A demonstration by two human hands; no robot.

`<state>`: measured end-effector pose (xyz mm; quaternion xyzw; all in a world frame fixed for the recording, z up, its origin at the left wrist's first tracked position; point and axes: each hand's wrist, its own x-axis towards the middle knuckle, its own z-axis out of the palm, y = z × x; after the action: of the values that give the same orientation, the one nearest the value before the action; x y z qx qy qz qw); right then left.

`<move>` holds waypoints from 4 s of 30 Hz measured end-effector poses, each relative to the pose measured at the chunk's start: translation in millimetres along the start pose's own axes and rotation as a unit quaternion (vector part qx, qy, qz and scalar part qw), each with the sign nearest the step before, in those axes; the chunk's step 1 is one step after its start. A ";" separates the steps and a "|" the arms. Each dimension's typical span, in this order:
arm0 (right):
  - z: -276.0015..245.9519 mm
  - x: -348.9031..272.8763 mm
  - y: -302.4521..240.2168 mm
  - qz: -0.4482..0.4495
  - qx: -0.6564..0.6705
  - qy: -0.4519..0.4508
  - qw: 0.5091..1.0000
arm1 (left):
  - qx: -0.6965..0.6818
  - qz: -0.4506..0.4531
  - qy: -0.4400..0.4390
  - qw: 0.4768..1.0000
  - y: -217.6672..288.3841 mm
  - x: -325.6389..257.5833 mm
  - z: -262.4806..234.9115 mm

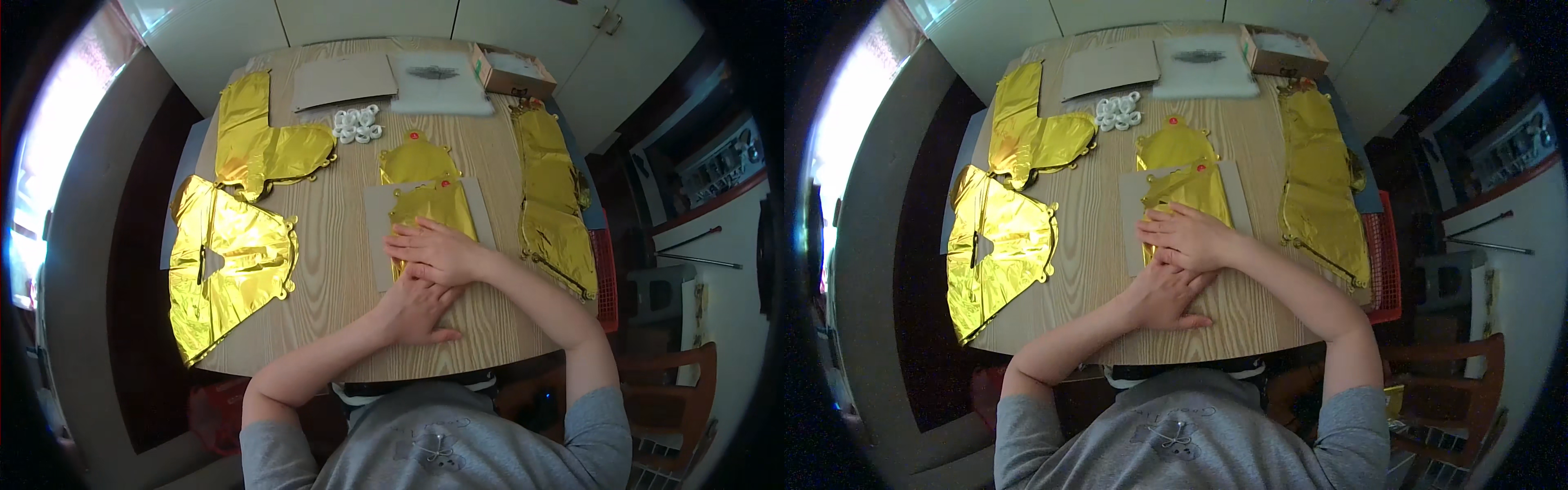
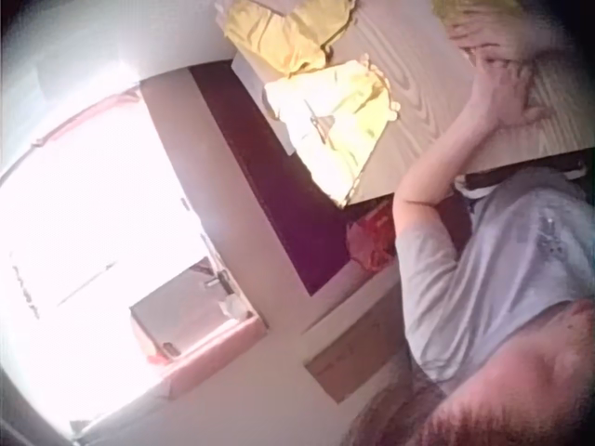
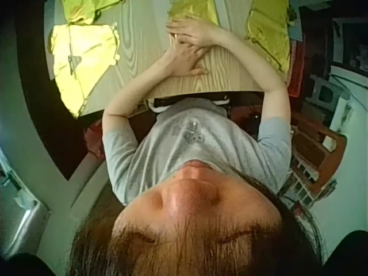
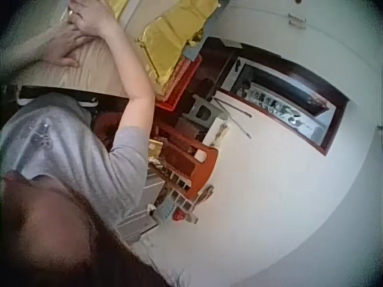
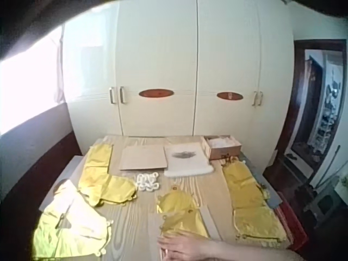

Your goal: Folding gold-colored foil sheets into specific shapes on a workbench.

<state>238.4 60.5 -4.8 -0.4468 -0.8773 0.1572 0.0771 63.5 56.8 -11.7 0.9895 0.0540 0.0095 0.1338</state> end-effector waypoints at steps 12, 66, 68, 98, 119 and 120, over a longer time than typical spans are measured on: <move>3.6 5.5 19.8 0.030 0.089 0.123 0.988 | 0.022 0.013 0.059 0.998 -0.8 2.0 -4.2; 6.7 -70.7 -12.7 0.259 -0.061 0.313 0.912 | 0.041 -0.162 0.043 0.985 108.7 -90.9 8.9; 3.1 -81.4 -9.5 0.289 -0.043 0.244 0.925 | 0.051 -0.160 0.050 0.984 107.8 -89.6 9.9; -44.1 -86.3 29.0 0.349 0.306 0.254 0.848 | 0.071 -0.181 0.032 0.980 104.4 -54.2 6.2; -31.3 -169.3 77.7 0.436 -0.161 0.357 0.810 | 0.045 -0.183 0.035 0.981 102.6 -56.4 4.4; -32.0 -149.5 53.5 0.416 -0.198 0.355 0.814 | 0.044 -0.185 0.034 0.981 102.5 -56.5 4.3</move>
<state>375.8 -24.2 7.5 -0.7992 -0.5321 -0.1726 0.2199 18.2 -48.8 11.2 0.9664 0.2408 0.0161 0.0879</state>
